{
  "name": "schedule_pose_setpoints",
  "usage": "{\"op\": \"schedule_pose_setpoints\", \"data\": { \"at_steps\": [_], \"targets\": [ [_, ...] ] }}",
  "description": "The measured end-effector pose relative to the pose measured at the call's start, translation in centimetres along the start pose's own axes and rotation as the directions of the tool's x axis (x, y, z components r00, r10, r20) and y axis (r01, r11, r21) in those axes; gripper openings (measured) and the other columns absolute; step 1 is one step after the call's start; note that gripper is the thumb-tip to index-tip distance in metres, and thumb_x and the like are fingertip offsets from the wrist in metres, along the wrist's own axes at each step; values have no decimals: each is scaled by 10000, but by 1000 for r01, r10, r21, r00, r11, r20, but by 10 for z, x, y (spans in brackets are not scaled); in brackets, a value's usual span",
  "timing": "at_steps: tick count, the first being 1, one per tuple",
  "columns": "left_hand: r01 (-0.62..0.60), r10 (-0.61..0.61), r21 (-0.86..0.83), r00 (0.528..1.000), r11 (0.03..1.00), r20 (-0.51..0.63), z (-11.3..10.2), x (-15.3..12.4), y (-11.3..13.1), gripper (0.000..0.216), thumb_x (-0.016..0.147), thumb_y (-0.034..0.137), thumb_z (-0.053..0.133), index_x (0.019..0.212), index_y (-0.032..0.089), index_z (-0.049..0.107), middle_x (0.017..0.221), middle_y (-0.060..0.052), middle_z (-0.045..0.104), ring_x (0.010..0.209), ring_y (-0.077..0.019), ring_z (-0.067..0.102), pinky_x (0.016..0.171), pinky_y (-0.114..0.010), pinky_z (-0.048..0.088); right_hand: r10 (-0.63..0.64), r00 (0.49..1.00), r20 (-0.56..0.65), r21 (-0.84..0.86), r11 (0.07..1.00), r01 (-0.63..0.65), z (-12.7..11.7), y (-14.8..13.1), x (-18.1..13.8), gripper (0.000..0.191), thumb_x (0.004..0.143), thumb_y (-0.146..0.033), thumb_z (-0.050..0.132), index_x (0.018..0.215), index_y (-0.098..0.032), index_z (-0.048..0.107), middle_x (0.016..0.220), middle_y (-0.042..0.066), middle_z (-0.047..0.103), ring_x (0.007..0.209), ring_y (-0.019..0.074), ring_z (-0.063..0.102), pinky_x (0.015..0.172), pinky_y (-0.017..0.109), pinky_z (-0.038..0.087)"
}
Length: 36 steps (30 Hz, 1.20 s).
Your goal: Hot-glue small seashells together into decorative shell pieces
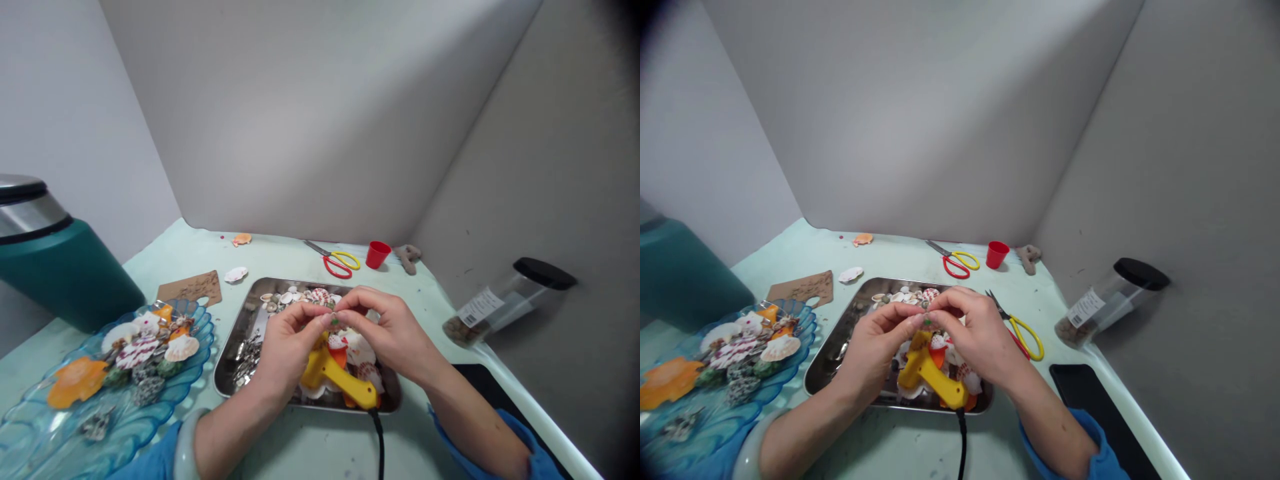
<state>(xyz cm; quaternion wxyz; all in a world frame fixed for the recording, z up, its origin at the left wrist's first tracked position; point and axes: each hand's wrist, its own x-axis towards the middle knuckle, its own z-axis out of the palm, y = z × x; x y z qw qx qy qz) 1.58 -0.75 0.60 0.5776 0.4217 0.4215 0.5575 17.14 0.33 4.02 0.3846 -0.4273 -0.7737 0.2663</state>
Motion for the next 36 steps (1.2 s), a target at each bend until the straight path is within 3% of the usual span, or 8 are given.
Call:
{"op": "schedule_pose_setpoints", "data": {
  "at_steps": [7,13,16,19,24,30,36],
  "targets": [
    [-45,45,-50,999,998,-8,2,1,1,65,713,203,701,753,164,669,743,0,702,713,-114,623,694,-197,476,56,998,-8,68,996,-55,3,3,0,52,858,-193,567,868,-203,617,792,-15,638,732,139,588,679,243,450],
    [-43,45,-67,999,997,14,3,1,1,177,701,224,709,859,155,670,885,-43,705,832,-148,626,765,-235,479,51,999,-5,15,999,-51,3,6,-1,72,864,-186,564,805,-205,601,753,-29,615,712,129,566,673,238,426],
    [-2,5,-39,999,999,54,2,2,-1,174,699,245,712,837,149,669,831,-40,707,774,-144,625,722,-234,479,45,999,5,25,999,-45,2,6,0,59,863,-184,566,826,-207,606,774,-29,620,733,130,570,689,238,428],
    [-27,28,-67,999,997,21,1,3,-3,127,720,240,695,809,155,659,800,-18,697,754,-123,612,724,-219,464,60,998,9,21,998,-60,2,5,0,21,854,-221,588,851,-204,599,787,-24,618,739,135,569,680,240,430],
    [-39,43,-96,998,995,41,0,4,-5,153,723,254,690,838,156,663,820,-26,685,774,-134,604,733,-233,454,60,997,50,-63,996,-56,1,6,0,151,890,-251,537,751,-200,563,737,-29,570,713,134,531,665,252,400],
    [-2,1,8,998,1000,65,1,2,-1,177,724,317,686,784,151,676,772,-21,676,729,-127,581,689,-215,439,72,994,84,-30,997,-70,-2,5,-1,140,911,-249,500,793,-209,564,734,-36,581,708,131,539,652,246,393],
    [32,-30,-15,994,999,108,1,2,0,169,704,304,704,726,143,657,681,1,649,636,-97,544,609,-188,417,94,994,57,1,996,-95,-4,5,1,118,883,-257,544,783,-208,585,734,-31,608,710,137,560,665,247,412]
  ]
}}
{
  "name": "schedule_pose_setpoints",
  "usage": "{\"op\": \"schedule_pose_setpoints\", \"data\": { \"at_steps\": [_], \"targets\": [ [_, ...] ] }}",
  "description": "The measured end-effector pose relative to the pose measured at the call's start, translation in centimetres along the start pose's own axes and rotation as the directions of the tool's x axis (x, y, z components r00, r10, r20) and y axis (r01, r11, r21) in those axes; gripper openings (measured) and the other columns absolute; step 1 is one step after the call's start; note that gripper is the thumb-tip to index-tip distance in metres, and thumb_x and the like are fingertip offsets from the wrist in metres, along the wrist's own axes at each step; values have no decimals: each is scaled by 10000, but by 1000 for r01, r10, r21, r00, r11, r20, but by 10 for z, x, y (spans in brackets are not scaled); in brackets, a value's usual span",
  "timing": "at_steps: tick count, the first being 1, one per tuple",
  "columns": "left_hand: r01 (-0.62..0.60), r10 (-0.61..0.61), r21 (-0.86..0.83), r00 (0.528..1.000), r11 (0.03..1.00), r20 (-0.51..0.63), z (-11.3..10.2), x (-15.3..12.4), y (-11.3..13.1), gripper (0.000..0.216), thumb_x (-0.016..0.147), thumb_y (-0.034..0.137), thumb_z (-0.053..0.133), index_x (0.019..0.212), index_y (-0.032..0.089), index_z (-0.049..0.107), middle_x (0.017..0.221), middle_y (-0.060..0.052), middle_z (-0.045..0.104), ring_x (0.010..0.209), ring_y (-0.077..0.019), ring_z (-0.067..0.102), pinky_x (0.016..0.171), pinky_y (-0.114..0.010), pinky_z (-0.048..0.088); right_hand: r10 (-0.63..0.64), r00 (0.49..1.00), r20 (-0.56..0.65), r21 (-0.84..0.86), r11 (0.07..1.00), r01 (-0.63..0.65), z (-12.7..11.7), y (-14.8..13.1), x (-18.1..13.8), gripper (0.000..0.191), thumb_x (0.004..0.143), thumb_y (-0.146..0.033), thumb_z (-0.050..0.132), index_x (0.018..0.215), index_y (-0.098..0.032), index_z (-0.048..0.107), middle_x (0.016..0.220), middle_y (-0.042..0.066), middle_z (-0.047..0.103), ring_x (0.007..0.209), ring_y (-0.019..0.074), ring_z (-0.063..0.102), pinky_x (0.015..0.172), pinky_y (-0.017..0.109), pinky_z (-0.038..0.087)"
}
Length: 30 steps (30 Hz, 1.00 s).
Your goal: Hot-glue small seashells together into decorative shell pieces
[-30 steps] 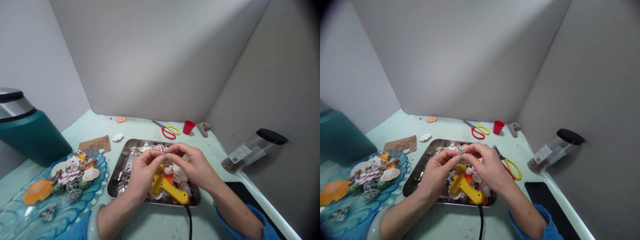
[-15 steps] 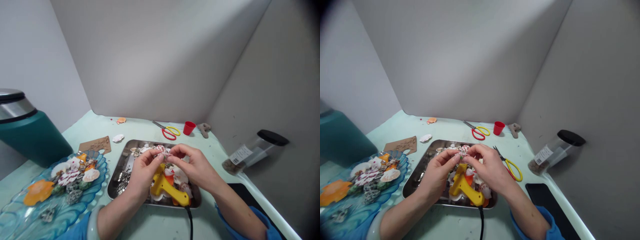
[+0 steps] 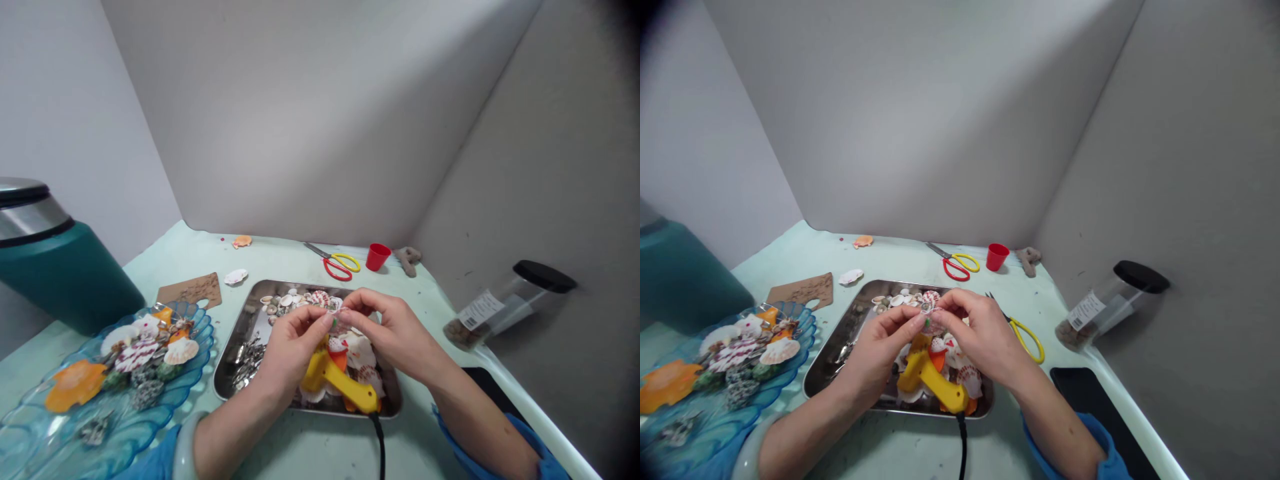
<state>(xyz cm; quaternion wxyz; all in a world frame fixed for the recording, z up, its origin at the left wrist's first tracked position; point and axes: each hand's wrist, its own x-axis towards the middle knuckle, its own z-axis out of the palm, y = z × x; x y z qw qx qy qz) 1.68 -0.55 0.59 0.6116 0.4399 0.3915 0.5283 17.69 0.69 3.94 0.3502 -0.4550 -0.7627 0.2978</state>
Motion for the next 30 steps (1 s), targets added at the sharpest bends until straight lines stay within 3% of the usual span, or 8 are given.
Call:
{"op": "schedule_pose_setpoints", "data": {
  "at_steps": [8,13,16,20,26,30],
  "targets": [
    [17,-15,-47,999,999,37,-1,-1,0,163,735,291,681,686,140,642,634,10,633,588,-80,522,586,-183,410,7,999,33,41,999,-8,0,-3,0,116,884,-244,528,786,-204,577,732,-29,592,708,136,549,654,244,412],
    [52,-52,-43,999,998,6,0,-1,-1,174,720,301,702,774,137,682,716,-13,674,646,-96,566,624,-189,439,25,999,31,93,995,-28,2,1,0,107,888,-248,514,806,-206,567,730,-29,570,697,134,525,632,246,401],
    [17,-18,-84,1000,996,-13,0,0,-1,198,698,273,727,850,153,682,815,-20,693,751,-117,600,712,-205,460,52,999,14,179,982,-54,4,6,1,114,889,-263,508,809,-200,559,743,-21,561,697,135,515,626,246,405],
    [-9,6,-95,1000,995,-28,0,0,-1,149,699,272,724,781,162,668,779,-10,698,737,-111,608,706,-194,459,72,997,1,207,976,-71,5,10,2,120,889,-273,504,816,-196,558,747,-15,560,698,136,521,633,250,414],
    [1,2,52,999,999,-54,0,-1,-1,177,696,316,712,728,153,650,693,-15,664,646,-125,578,601,-211,447,28,1000,-9,146,989,-27,5,3,1,61,866,-243,543,895,-200,576,829,-6,607,773,147,566,710,261,440],
    [-71,83,200,995,977,-53,1,-1,-2,185,709,335,685,714,154,644,656,-17,632,602,-133,544,550,-221,427,-7,1000,10,92,996,6,4,-2,0,73,873,-200,520,855,-203,591,798,-13,610,758,144,568,697,253,430]
  ]
}}
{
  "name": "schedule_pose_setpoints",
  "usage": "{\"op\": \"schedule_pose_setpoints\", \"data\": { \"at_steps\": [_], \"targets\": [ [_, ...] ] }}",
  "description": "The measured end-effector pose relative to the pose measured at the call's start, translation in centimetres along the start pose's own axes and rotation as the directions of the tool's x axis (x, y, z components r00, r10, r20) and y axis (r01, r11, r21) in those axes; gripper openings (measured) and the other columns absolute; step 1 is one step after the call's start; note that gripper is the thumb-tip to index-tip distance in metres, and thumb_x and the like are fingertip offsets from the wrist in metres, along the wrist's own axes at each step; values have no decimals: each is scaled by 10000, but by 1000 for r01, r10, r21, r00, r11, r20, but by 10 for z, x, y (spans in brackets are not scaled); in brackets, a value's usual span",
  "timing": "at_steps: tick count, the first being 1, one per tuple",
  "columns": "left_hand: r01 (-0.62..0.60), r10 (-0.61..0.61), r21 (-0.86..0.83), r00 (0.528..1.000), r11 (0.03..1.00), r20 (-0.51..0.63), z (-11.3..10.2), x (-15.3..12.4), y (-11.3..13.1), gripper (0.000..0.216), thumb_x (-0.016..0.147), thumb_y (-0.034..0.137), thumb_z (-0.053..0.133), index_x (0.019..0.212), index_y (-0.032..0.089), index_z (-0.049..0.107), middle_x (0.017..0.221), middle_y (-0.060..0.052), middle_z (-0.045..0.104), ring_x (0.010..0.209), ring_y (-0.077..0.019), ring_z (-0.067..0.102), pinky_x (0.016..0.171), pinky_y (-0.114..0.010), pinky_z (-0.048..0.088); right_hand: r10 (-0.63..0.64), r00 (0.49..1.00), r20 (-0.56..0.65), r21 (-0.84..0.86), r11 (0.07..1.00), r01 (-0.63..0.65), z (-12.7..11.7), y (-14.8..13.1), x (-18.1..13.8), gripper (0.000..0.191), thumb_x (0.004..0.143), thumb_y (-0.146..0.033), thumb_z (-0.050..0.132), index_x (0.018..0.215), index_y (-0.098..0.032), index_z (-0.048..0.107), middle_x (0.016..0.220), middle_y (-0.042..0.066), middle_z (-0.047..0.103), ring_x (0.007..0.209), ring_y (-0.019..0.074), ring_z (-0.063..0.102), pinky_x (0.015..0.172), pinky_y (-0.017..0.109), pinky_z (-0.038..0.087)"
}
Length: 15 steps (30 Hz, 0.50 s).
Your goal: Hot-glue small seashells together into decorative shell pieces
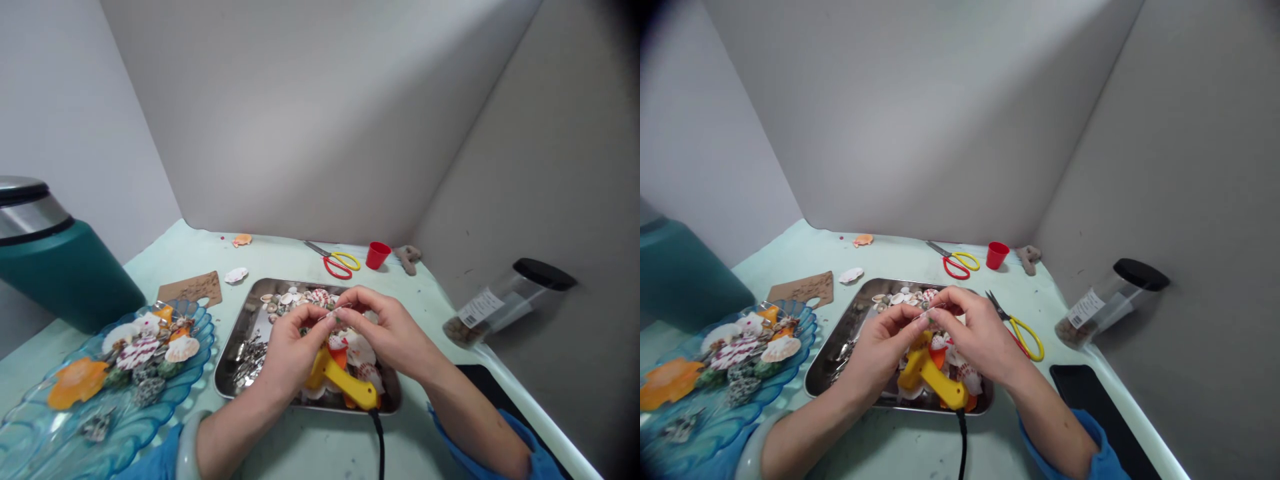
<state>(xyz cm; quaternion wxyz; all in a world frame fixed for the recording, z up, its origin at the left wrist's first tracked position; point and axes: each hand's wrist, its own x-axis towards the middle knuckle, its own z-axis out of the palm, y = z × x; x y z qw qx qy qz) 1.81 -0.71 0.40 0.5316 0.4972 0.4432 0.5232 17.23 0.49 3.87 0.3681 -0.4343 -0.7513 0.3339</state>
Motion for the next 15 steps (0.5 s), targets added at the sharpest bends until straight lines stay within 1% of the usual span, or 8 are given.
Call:
{"op": "schedule_pose_setpoints", "data": {
  "at_steps": [4,9,12,15],
  "targets": [
    [-77,81,118,996,990,-27,0,-1,1,158,728,318,654,696,165,631,654,-11,615,608,-138,529,556,-225,415,-20,1000,17,-23,1000,20,-2,-3,-1,91,873,-183,515,816,-198,584,768,-17,594,733,139,551,677,247,419],
    [-161,167,234,986,959,-8,-2,-2,2,153,760,308,618,687,173,624,677,-15,607,666,-157,538,617,-244,414,-25,999,45,-9,1000,25,-4,-4,-1,101,867,-184,516,795,-193,587,751,-18,591,727,142,548,680,248,422],
    [-179,184,263,983,948,6,-3,-2,1,149,775,301,605,708,170,634,711,-25,631,705,-169,561,661,-259,427,-37,999,34,-20,999,38,-4,-4,0,99,867,-183,519,799,-193,590,754,-17,594,730,143,551,685,247,423],
    [-187,189,236,982,954,16,-2,-2,1,131,780,289,603,768,172,660,789,-42,673,769,-185,594,716,-273,444,-60,998,14,-62,996,61,-4,-4,0,102,869,-177,520,806,-197,597,764,-11,600,740,148,557,695,253,421]
  ]
}}
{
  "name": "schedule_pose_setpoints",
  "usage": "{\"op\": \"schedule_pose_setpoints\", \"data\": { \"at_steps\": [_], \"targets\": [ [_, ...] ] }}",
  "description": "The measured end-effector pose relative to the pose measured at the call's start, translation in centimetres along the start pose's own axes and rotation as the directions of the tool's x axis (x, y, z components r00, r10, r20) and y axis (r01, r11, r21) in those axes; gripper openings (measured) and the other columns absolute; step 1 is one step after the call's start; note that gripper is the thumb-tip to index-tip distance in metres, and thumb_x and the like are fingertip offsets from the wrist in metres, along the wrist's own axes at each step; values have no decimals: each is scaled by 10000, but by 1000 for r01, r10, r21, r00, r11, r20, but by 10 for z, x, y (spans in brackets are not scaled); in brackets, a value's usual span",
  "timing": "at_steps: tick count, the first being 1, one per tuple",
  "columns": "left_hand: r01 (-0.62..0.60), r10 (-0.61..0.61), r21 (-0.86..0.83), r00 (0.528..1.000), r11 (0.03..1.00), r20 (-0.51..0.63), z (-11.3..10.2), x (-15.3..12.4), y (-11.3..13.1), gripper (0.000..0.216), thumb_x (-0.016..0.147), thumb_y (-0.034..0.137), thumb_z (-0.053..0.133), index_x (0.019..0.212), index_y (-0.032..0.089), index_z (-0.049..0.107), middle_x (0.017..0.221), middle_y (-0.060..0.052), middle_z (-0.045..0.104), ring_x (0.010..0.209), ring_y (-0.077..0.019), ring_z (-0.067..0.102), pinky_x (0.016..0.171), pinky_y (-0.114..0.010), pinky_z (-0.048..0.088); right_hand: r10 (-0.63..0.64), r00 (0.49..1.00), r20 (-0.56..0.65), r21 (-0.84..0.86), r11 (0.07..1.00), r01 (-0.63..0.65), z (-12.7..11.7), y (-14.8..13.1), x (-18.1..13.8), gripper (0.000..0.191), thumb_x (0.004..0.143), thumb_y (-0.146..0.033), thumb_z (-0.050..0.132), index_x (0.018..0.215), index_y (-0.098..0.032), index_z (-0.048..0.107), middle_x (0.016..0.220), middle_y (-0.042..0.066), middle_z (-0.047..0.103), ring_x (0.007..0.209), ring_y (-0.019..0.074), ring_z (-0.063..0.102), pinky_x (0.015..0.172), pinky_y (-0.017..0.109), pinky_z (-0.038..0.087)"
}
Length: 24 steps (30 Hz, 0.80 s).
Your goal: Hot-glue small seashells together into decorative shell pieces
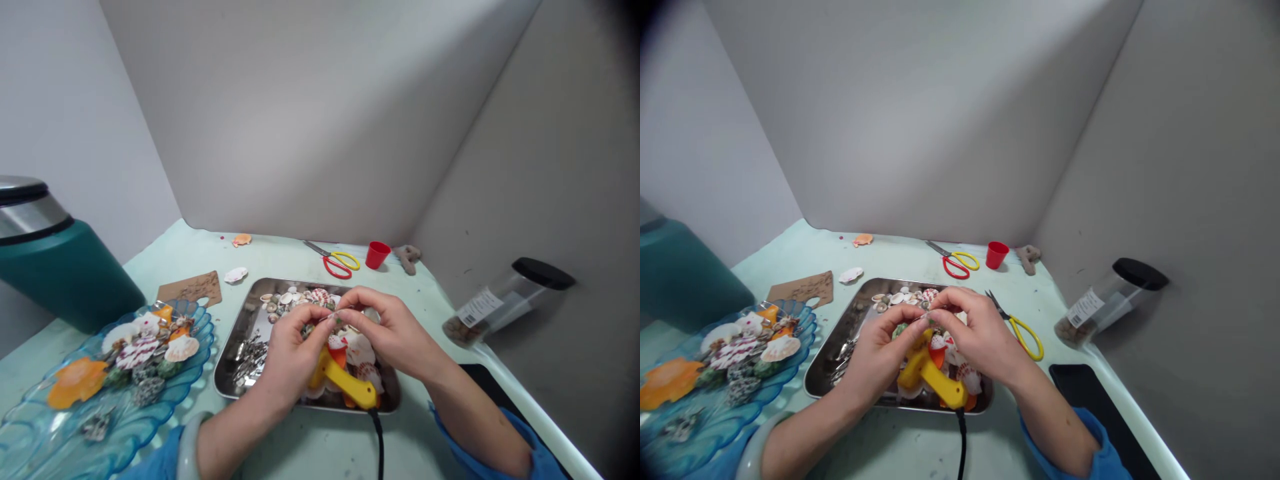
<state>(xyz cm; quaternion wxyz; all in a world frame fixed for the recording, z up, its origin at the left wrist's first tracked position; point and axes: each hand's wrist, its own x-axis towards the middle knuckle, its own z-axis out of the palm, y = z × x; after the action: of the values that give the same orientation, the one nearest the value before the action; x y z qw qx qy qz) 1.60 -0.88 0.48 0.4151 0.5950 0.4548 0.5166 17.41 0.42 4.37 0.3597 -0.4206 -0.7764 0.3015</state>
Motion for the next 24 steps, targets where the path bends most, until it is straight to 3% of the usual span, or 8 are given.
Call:
{"op": "schedule_pose_setpoints", "data": {
  "at_steps": [7,24],
  "targets": [
    [-2,-3,-67,997,998,-77,1,0,3,93,745,268,645,735,177,660,734,-21,680,728,-171,604,698,-257,447,-27,1000,-17,-28,999,26,0,2,-2,101,870,-187,525,811,-205,605,788,-4,611,754,154,567,708,268,426],
    [-9,3,-165,999,986,-34,0,-1,-2,87,778,251,618,811,179,656,812,-34,680,794,-178,607,741,-268,455,-6,999,-34,42,999,7,-1,0,0,102,854,-182,535,797,-203,617,767,-10,625,742,150,572,700,257,436]
  ]
}}
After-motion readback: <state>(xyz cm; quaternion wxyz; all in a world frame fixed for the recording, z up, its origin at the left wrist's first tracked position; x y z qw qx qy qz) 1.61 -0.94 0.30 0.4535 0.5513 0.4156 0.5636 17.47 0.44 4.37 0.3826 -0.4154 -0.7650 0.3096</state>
